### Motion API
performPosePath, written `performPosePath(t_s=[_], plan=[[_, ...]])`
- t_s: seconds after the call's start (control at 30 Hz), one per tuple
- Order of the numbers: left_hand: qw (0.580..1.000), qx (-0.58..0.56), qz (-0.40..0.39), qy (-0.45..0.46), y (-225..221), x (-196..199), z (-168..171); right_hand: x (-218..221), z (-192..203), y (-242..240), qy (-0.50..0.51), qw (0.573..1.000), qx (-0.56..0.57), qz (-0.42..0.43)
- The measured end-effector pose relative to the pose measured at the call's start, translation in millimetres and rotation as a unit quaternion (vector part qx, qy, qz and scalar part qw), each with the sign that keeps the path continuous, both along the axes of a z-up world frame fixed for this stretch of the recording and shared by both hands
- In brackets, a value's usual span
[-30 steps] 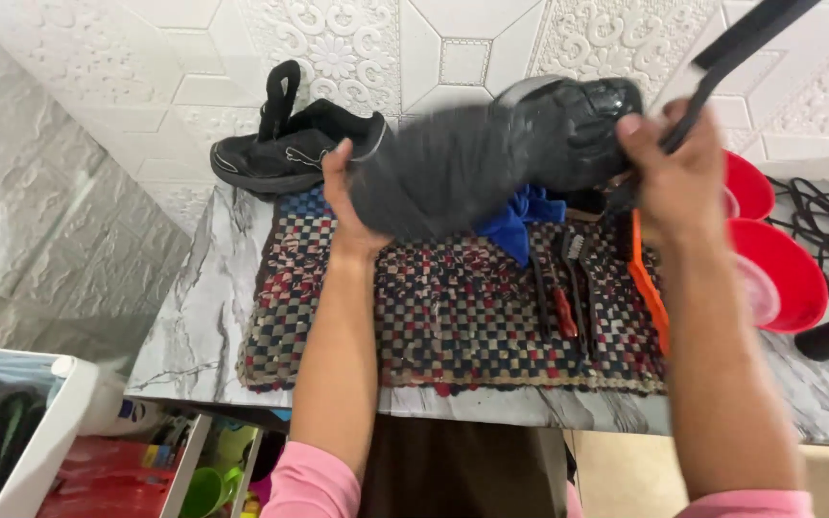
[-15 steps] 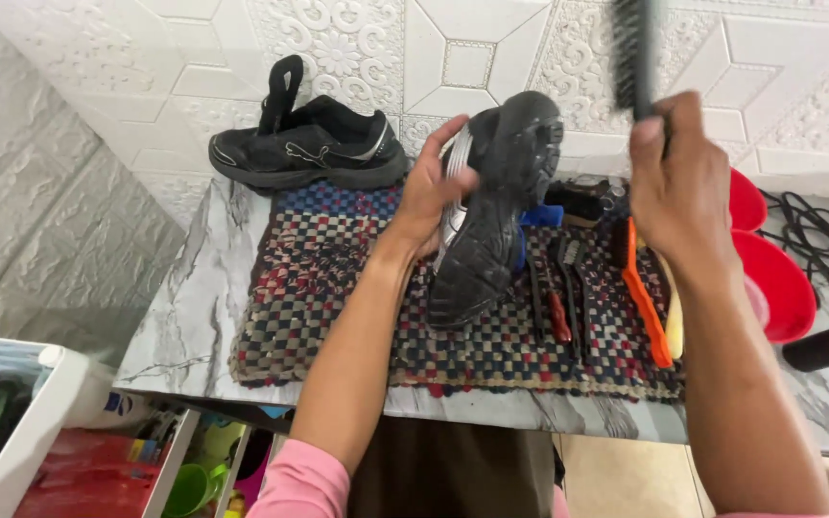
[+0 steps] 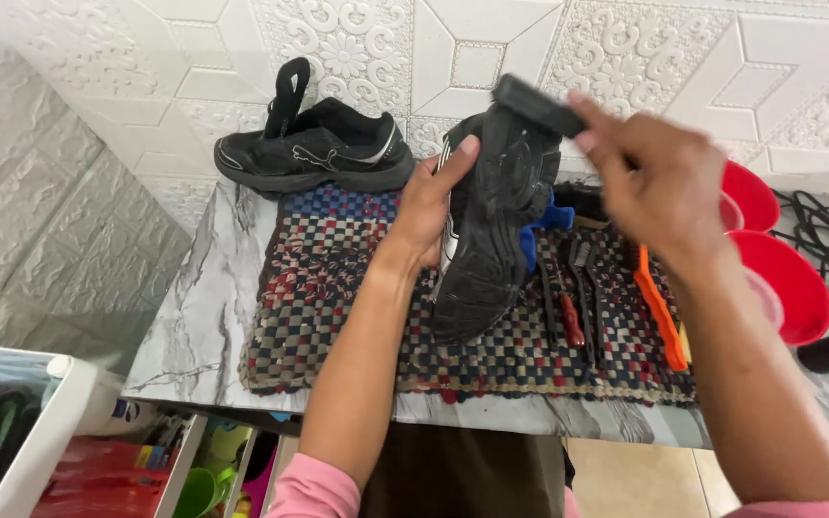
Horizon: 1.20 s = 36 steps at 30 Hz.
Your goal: Cleaning the sole of a black sneaker using a brush and a small picking tool to remove dirt from the tread.
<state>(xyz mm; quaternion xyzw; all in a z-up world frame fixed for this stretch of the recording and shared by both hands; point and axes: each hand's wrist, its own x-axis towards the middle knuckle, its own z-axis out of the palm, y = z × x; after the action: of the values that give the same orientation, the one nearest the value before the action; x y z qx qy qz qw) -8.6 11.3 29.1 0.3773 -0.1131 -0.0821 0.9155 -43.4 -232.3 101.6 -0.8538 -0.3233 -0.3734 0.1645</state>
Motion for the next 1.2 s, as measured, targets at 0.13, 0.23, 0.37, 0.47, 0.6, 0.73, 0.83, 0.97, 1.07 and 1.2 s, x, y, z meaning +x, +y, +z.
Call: performPosePath(t_s=[0.13, 0.23, 0.37, 0.47, 0.6, 0.73, 0.83, 0.97, 1.07, 1.2], plan=[[0.997, -0.034, -0.049, -0.055, 10.2, 13.1, -10.3, -16.5, -9.5, 17.8, 0.039, 0.995, -0.083, 0.043], [0.996, -0.079, -0.037, -0.021, 5.1, 13.6, -19.8, -16.7, -1.9, 21.5, -0.024, 0.998, -0.038, -0.032], [0.992, -0.102, -0.033, -0.069, 1.8, 19.1, -25.4, -57.1, -24.8, 64.9, 0.003, 0.987, -0.072, -0.142], [0.991, -0.120, 0.019, -0.056, -4.6, 11.3, -18.6, -95.5, -27.7, 104.9, 0.129, 0.977, -0.011, -0.169], [0.986, -0.141, 0.062, -0.063, -3.7, 12.9, -23.1, -100.0, -18.8, 117.5, 0.213, 0.961, 0.163, -0.065], [0.982, -0.161, 0.073, -0.063, -3.6, -0.8, -13.4, -123.7, -13.6, 132.1, 0.301, 0.936, 0.134, -0.125], [0.986, -0.140, 0.047, -0.077, -6.2, 2.9, -22.9, -113.2, -3.6, 125.8, 0.281, 0.938, 0.100, -0.179], [0.987, -0.125, 0.051, -0.091, 5.1, 11.6, -29.0, -125.6, -0.8, 131.2, 0.279, 0.942, 0.114, -0.145], [0.987, -0.121, 0.042, -0.099, -0.1, 21.8, -41.9, -128.1, -11.5, 124.7, 0.310, 0.933, 0.133, -0.127], [0.985, -0.142, 0.021, -0.096, -1.5, 18.1, -41.1, -112.2, 1.7, 124.9, 0.242, 0.956, 0.131, -0.104]])
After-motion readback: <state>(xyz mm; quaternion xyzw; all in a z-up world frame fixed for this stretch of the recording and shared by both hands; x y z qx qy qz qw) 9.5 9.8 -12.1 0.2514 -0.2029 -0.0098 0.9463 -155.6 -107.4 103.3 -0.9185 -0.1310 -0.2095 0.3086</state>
